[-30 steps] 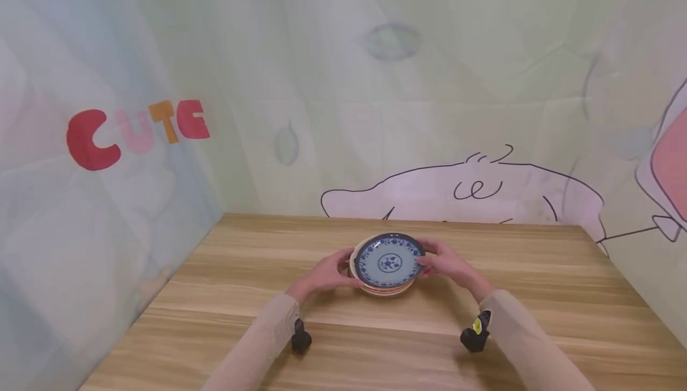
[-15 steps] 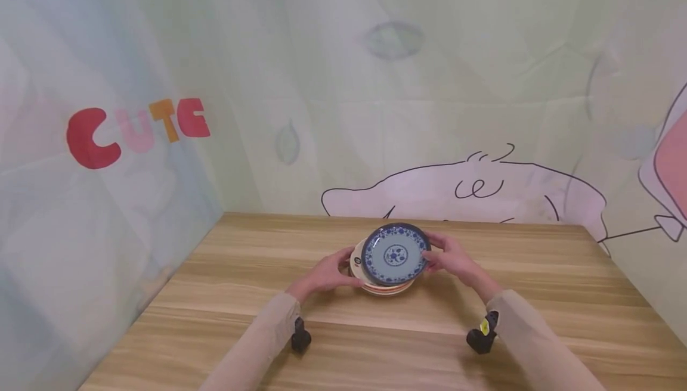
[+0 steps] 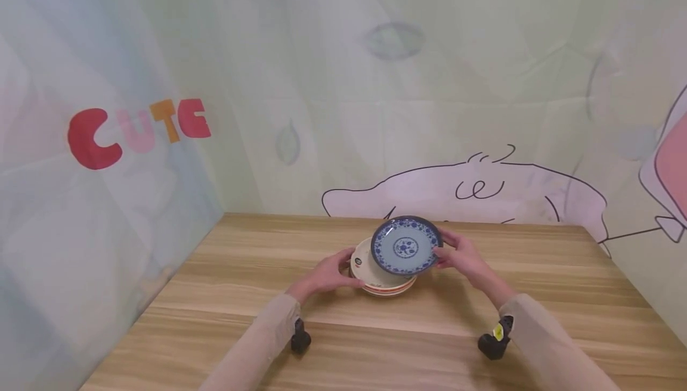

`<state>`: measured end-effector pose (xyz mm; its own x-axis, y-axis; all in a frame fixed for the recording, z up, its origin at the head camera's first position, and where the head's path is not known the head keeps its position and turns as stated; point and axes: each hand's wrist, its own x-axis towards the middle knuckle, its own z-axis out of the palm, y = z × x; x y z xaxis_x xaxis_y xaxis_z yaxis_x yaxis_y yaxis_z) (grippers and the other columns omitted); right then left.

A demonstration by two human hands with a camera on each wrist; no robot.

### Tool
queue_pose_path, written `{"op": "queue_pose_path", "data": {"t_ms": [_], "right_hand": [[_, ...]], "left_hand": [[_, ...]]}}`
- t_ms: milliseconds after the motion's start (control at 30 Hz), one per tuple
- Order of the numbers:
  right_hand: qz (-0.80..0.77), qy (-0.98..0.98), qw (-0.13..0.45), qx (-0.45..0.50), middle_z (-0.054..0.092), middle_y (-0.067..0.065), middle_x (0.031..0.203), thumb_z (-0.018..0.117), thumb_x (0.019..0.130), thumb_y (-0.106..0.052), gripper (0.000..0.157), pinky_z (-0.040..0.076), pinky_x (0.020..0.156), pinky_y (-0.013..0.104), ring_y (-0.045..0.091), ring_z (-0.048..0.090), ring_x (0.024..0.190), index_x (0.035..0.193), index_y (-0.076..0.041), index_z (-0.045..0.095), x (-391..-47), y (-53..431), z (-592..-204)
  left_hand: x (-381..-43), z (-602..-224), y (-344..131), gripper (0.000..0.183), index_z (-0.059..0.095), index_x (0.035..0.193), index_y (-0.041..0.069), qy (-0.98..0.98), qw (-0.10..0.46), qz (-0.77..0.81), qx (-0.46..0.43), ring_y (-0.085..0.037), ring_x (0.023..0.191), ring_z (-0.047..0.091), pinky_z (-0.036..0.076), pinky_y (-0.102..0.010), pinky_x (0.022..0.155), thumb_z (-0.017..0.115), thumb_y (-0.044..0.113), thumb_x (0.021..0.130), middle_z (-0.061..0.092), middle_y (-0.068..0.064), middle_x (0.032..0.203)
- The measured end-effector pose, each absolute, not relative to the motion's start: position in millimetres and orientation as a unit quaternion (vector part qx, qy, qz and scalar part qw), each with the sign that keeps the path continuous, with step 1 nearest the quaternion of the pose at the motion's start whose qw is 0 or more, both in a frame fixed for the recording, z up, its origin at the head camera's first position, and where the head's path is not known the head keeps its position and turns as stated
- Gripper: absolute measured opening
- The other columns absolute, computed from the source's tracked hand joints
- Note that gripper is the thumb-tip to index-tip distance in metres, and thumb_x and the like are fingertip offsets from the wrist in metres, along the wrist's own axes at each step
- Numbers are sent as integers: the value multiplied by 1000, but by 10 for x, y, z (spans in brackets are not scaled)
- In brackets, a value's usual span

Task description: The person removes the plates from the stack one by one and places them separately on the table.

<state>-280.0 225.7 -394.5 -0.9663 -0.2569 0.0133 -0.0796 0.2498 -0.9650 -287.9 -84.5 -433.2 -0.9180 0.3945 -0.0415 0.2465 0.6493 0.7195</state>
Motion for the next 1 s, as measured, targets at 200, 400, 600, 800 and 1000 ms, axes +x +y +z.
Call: {"op": "queue_pose_path", "data": {"t_ms": [200,400,600,800,1000], "right_hand": [[-607,787,61,-93,20,34,140,50,89,-2,64,55,70,25,11,62,70,141,7,14,-2790,2377,-3929],[-615,782,44,-89,20,36,139,49,90,-1,62,55,69,23,7,61,70,140,9,14,-2785,2470,-3908],[-639,760,40,-109,26,33,139,52,90,-6,63,55,69,23,7,61,71,140,8,17,-2883,2642,-4028],[-622,779,29,-77,23,37,137,50,90,-4,63,55,69,22,5,61,71,139,11,13,-2775,2631,-3912],[-620,782,25,-59,23,36,137,46,92,-3,60,55,69,22,3,61,70,139,12,12,-2748,2686,-3893]], "left_hand": [[-2881,-4335,-840,95,28,142,7,906,101,372,175,-25,124,42,32,-39,105,76,44,68,40,-12,139],[-2858,-4312,-834,94,29,142,7,906,103,375,168,-24,125,41,31,-39,106,76,43,68,40,-12,139],[-2864,-4319,-844,94,30,141,8,904,103,380,165,-24,125,42,32,-39,105,76,44,68,41,-11,139],[-2868,-4324,-844,94,30,141,8,907,103,374,163,-24,125,42,32,-40,105,75,45,68,42,-11,138],[-2867,-4334,-845,93,30,141,9,906,105,377,161,-24,126,41,30,-41,106,75,45,68,43,-10,138]]}}
